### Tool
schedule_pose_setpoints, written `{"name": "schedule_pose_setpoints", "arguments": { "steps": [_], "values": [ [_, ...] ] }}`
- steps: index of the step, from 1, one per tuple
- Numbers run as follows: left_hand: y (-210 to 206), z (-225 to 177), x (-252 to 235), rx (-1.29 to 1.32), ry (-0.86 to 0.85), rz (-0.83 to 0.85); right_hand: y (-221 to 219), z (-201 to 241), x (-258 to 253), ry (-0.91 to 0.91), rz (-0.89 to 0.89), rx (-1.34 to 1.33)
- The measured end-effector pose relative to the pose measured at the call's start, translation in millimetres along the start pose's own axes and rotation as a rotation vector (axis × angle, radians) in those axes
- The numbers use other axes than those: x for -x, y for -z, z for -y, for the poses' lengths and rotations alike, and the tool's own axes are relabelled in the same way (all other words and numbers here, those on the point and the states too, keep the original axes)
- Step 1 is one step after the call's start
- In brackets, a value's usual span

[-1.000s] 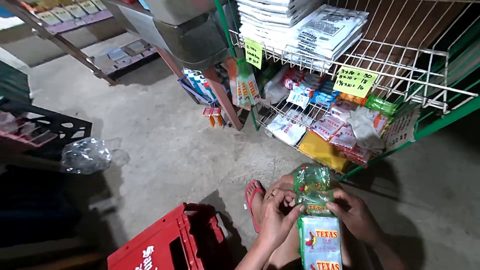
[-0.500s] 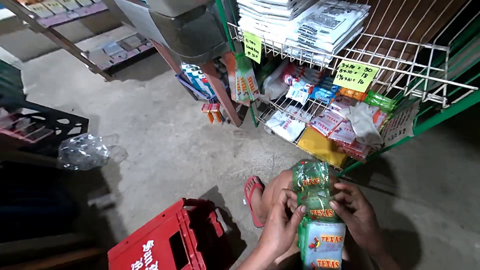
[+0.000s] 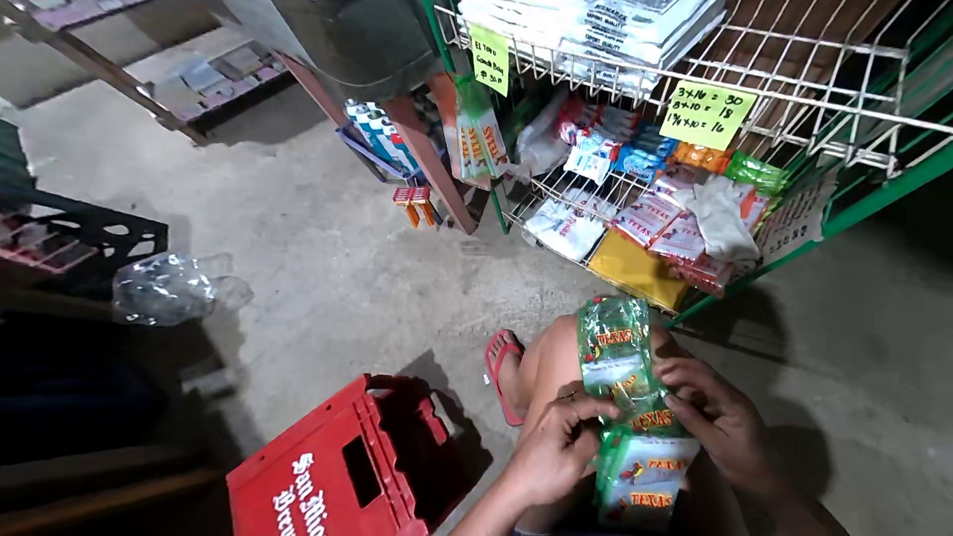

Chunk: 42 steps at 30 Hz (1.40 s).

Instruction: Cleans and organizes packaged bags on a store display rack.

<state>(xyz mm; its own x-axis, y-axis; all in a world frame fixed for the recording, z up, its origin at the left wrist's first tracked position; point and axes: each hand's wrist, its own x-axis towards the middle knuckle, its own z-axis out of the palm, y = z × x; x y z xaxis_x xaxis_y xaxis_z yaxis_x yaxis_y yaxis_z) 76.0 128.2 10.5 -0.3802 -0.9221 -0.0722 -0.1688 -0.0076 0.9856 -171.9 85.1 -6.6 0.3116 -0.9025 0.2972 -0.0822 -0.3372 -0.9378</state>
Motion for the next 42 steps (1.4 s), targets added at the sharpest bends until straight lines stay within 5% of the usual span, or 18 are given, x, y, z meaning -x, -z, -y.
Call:
{"name": "schedule_pose_setpoints", "arguments": {
  "steps": [9, 12, 19, 26, 32, 42],
  "values": [
    [-4, 16, 2, -0.124, -0.324, -0.035, 19, -14, -5, 0.239, 0.386, 0.059],
    [-7, 17, 10, -0.099, -0.324, -0.032, 23, -13, -2, 0.195, 0.448, 0.032],
    [-28, 10, 18, -0.036, -0.042, -0.158, -13, -16, 20, -0.026, 0.084, -0.164],
    [-27, 22, 21, 0.046, -0.15, -0.165, -26, -16, 41, 0.071, -0.238, 0.079],
    [-33, 21, 20, 0.045, -0.117, -0.289, -22, -12, 33, 0.34, -0.148, 0.325],
    [-30, 18, 18, 0.191, -0.085, -0.249, -7, -17, -6, 0.288, 0.106, 0.223]
  ]
}}
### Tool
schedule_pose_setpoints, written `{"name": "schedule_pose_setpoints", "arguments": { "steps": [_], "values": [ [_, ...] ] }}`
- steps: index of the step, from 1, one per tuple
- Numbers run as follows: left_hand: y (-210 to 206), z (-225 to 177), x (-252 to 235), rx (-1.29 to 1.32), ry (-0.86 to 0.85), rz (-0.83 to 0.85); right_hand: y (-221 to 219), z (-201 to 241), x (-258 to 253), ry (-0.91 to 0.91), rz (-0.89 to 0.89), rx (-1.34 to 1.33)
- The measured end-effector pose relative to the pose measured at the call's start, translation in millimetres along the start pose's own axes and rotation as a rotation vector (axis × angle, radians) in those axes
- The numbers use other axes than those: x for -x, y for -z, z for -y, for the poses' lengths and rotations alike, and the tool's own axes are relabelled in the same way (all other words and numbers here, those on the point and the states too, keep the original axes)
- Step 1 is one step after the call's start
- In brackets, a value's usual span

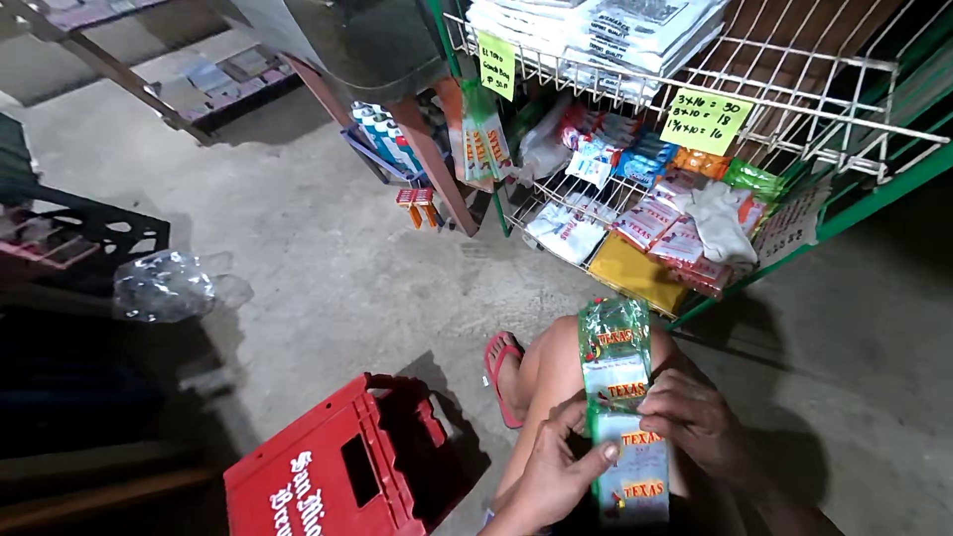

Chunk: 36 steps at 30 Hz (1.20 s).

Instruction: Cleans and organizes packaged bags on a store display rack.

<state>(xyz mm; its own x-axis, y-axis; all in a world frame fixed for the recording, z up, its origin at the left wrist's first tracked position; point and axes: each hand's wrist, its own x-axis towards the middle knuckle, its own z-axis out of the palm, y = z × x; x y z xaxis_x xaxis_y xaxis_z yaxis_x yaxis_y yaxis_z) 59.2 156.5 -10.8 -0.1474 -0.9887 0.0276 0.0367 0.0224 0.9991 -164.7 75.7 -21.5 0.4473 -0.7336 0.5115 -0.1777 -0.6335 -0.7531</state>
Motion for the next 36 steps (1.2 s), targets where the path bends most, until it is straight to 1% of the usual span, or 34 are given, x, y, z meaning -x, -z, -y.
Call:
{"name": "schedule_pose_setpoints", "arguments": {
  "steps": [2, 5, 7, 8, 10, 12, 15, 17, 18, 20, 22, 23, 24, 26, 28, 31, 36],
  "values": [
    [-3, -3, 0, 0.005, 0.032, -0.011, 0, 2, -2, -0.012, -0.017, 0.095],
    [-2, -2, 0, -0.034, -0.012, 0.002, 0, 2, -5, 0.105, 0.035, 0.175],
    [-3, -1, 0, -0.071, -0.035, 0.014, -2, 4, -4, 0.134, 0.091, 0.115],
    [-3, -1, 1, -0.104, -0.045, 0.019, -3, 5, -4, 0.124, 0.109, 0.039],
    [-3, -1, 1, -0.167, -0.079, 0.03, -6, 7, -2, 0.06, 0.125, -0.113],
    [-2, 0, -1, -0.251, -0.114, 0.012, -6, 10, -1, -0.052, 0.115, -0.175],
    [4, 5, -8, -0.482, -0.233, -0.097, -7, 14, -4, -0.187, 0.084, -0.128],
    [12, 6, -20, -0.532, -0.281, -0.21, -7, 13, -7, -0.18, 0.08, -0.019],
    [17, 4, -27, -0.523, -0.271, -0.264, -7, 9, -9, -0.159, 0.054, 0.051],
    [25, 1, -44, -0.493, -0.186, -0.315, -3, 1, -17, -0.163, -0.069, 0.185],
    [30, -1, -58, -0.452, -0.056, -0.293, 1, -4, -32, -0.28, -0.17, 0.27],
    [30, -1, -62, -0.436, 0.001, -0.272, 3, -5, -40, -0.369, -0.153, 0.297],
    [29, -1, -64, -0.42, 0.03, -0.258, 5, -4, -46, -0.447, -0.098, 0.295],
    [25, 2, -66, -0.379, 0.02, -0.244, 3, -4, -51, -0.518, -0.02, 0.271],
    [21, 5, -64, -0.333, -0.011, -0.25, 0, -5, -49, -0.534, -0.008, 0.22],
    [17, 4, -58, -0.225, -0.054, -0.241, -1, -7, -43, -0.536, -0.029, 0.109],
    [13, 1, -49, -0.064, -0.078, -0.142, -1, -3, -36, -0.489, -0.11, -0.166]
  ]
}}
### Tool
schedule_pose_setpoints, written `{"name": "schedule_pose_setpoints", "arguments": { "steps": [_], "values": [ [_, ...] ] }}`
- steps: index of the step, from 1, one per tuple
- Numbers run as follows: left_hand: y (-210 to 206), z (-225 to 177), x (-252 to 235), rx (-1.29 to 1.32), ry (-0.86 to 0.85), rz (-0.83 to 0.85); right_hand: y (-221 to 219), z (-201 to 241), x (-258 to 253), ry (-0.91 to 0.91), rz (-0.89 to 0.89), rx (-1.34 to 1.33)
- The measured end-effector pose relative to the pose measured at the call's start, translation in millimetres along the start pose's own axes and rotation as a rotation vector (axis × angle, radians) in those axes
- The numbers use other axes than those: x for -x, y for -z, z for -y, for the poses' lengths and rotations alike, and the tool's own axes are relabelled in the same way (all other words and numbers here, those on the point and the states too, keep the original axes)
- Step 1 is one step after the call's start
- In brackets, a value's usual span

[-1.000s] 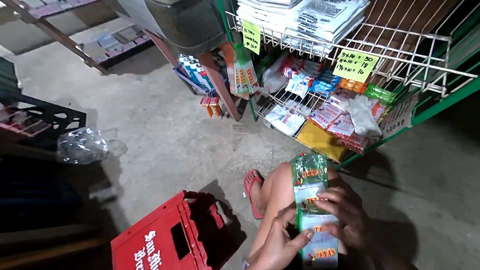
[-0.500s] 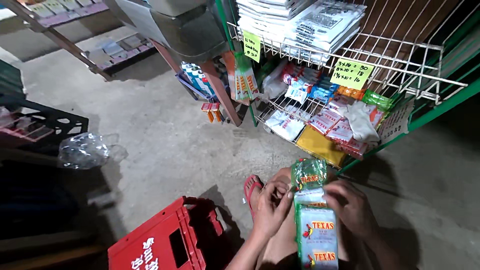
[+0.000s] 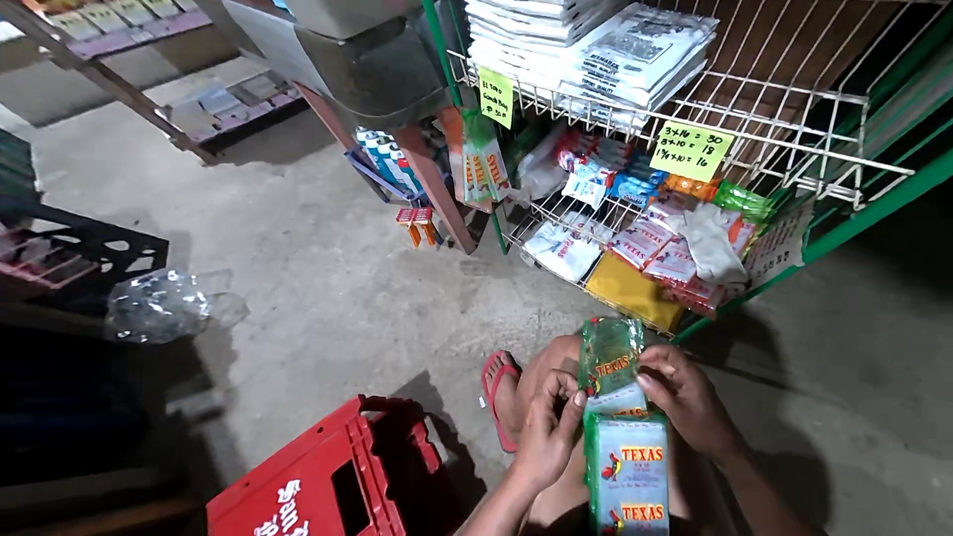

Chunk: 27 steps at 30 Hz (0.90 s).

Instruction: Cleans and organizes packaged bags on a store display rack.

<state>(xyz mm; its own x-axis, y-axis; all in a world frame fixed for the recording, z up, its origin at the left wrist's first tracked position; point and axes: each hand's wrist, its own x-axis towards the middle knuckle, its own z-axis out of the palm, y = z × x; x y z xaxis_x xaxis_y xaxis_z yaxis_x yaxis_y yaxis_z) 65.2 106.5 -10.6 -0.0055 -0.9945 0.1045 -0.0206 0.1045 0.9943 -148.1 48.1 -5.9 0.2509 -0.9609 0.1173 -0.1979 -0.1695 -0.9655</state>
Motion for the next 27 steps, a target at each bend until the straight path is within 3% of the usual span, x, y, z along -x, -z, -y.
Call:
{"name": "schedule_pose_setpoints", "arguments": {
  "steps": [4, 9, 12, 15, 20, 23, 27],
  "values": [
    [-6, -4, 0, 0.085, -0.021, -0.019, -5, 5, 3, -0.041, -0.049, -0.091],
    [-11, 0, 4, -0.208, -0.251, -0.102, -15, -6, 10, 0.237, -0.232, 0.069],
    [-5, -5, 6, -0.278, -0.281, 0.001, -3, -10, 9, 0.381, -0.078, 0.177],
    [0, -12, 12, -0.224, -0.141, 0.061, 9, -4, 11, 0.428, 0.15, 0.198],
    [8, -20, 21, -0.188, 0.018, 0.131, 15, 7, 19, 0.384, 0.24, 0.312],
    [12, -12, 27, -0.316, -0.088, 0.169, 20, 4, 21, 0.419, 0.279, 0.318],
    [17, -8, 30, -0.347, -0.209, 0.299, 24, 4, 27, 0.388, 0.417, 0.122]
  ]
}}
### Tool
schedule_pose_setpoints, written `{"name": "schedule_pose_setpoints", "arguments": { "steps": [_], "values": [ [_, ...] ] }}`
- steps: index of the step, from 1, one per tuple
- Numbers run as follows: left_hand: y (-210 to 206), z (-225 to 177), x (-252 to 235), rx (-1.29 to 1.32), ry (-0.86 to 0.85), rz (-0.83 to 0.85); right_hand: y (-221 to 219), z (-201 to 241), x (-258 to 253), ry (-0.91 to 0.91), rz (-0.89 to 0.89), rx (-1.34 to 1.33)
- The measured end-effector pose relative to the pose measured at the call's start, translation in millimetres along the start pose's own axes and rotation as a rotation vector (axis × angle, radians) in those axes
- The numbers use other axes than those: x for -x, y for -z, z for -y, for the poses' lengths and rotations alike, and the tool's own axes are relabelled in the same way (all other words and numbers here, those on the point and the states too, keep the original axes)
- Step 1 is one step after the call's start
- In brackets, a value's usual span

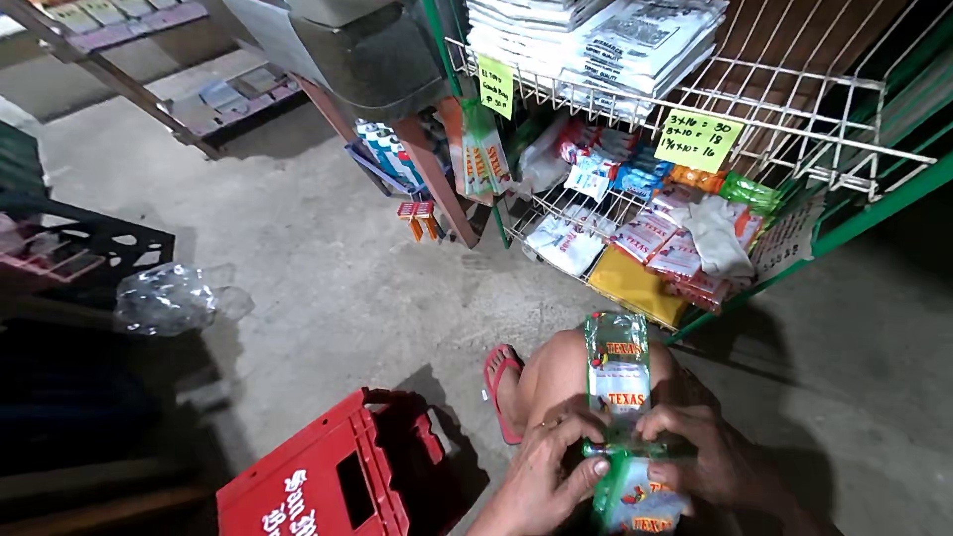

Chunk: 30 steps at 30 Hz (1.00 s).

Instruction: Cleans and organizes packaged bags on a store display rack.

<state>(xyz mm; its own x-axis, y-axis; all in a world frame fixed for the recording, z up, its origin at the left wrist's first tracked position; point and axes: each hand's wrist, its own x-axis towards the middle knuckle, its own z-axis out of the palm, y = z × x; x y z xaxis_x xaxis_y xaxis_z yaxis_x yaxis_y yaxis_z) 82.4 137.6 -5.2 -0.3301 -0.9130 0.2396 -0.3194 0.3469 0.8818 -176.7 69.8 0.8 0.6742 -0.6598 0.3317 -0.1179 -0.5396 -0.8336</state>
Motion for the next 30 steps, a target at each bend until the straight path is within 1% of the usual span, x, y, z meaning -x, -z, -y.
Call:
{"name": "schedule_pose_setpoints", "arguments": {
  "steps": [1, 3, 6, 7, 9, 11, 12, 13, 15, 16, 18, 21, 24, 27, 29, 30],
  "values": [
    [-1, 0, 1, 0.003, 0.009, 0.024, 0, 2, 2, -0.029, 0.011, -0.042],
    [-3, -1, 3, -0.033, 0.084, 0.088, 0, 4, 5, -0.104, 0.002, -0.078],
    [-8, -2, -1, -0.186, 0.204, 0.086, -1, -2, 6, -0.239, -0.027, -0.01],
    [-8, -3, -4, -0.274, 0.211, 0.062, -1, -3, 5, -0.291, -0.031, 0.041],
    [-8, -2, -11, -0.466, 0.181, -0.059, -1, -7, 4, -0.362, -0.059, 0.155],
    [-2, 5, -24, -0.563, 0.156, -0.225, 1, -14, 1, -0.384, -0.196, 0.26],
    [3, 9, -32, -0.551, 0.179, -0.27, 3, -19, -4, -0.411, -0.276, 0.311],
    [7, 12, -40, -0.506, 0.228, -0.273, 5, -23, -10, -0.458, -0.319, 0.343],
    [11, 19, -57, -0.379, 0.342, -0.211, 9, -30, -23, -0.551, -0.296, 0.294],
    [11, 22, -65, -0.319, 0.373, -0.179, 8, -32, -30, -0.566, -0.286, 0.243],
    [8, 23, -74, -0.226, 0.384, -0.141, 6, -34, -36, -0.53, -0.309, 0.144],
    [4, 22, -73, -0.152, 0.317, -0.149, 2, -30, -38, -0.481, -0.372, 0.013],
    [-3, 22, -67, -0.078, 0.269, -0.231, -6, -24, -37, -0.446, -0.476, -0.07],
    [-11, 26, -64, -0.077, 0.183, -0.322, -16, -29, -35, -0.36, -0.612, -0.068],
    [-12, 29, -62, -0.078, 0.099, -0.307, -17, -37, -30, -0.249, -0.595, -0.017],
    [-10, 29, -61, -0.081, 0.09, -0.282, -14, -39, -28, -0.222, -0.543, 0.026]
  ]
}}
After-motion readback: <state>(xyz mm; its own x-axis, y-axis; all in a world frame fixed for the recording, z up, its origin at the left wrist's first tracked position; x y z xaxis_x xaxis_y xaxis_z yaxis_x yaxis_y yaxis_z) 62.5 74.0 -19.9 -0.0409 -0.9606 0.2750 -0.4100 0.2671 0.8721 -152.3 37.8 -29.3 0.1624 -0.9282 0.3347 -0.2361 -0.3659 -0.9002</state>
